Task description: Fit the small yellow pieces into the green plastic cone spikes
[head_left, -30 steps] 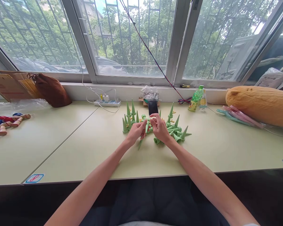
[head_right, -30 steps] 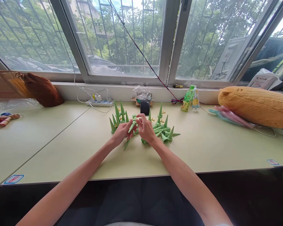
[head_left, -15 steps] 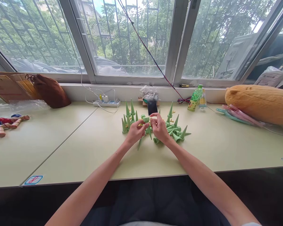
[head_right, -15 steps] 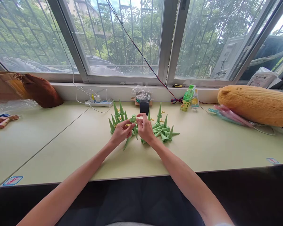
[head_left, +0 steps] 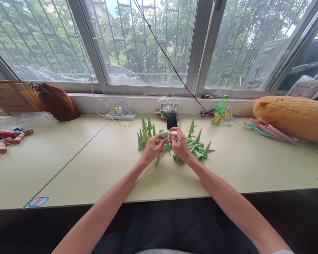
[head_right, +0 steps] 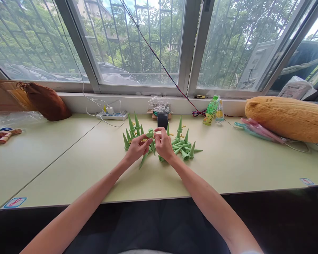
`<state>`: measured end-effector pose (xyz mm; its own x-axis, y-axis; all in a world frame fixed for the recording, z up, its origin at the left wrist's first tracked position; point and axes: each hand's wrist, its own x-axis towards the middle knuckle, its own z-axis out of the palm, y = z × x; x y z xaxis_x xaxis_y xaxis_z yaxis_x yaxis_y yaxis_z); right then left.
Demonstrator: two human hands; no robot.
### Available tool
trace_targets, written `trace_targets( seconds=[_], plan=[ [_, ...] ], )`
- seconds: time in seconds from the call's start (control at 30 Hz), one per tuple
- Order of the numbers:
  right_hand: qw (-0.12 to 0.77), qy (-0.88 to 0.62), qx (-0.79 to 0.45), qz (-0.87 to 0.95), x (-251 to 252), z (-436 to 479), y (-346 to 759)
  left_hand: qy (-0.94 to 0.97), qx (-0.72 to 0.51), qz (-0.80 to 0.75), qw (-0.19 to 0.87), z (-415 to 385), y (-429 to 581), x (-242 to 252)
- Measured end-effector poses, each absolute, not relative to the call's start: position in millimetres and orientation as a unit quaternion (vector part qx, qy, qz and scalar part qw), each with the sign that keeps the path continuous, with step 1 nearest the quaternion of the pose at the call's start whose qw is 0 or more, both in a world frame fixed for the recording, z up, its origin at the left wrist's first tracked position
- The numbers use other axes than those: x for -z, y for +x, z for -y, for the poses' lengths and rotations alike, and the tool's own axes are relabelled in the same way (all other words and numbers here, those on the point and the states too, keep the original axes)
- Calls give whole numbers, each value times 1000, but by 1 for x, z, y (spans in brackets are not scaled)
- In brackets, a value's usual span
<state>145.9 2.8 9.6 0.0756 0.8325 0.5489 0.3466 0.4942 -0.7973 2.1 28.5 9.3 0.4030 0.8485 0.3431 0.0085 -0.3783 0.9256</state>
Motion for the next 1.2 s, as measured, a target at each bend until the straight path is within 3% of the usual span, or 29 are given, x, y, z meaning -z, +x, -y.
trace_targets(
  seconds=[0.57, 1.2],
  plan=[
    [589, -405, -246, 655, -12, -2, 146, 564, -441, -302, 630, -37, 2, -6],
    [545, -411, -152, 715, -7, -4, 150, 566, -406, -259, 669, -34, 0, -11]
  ],
)
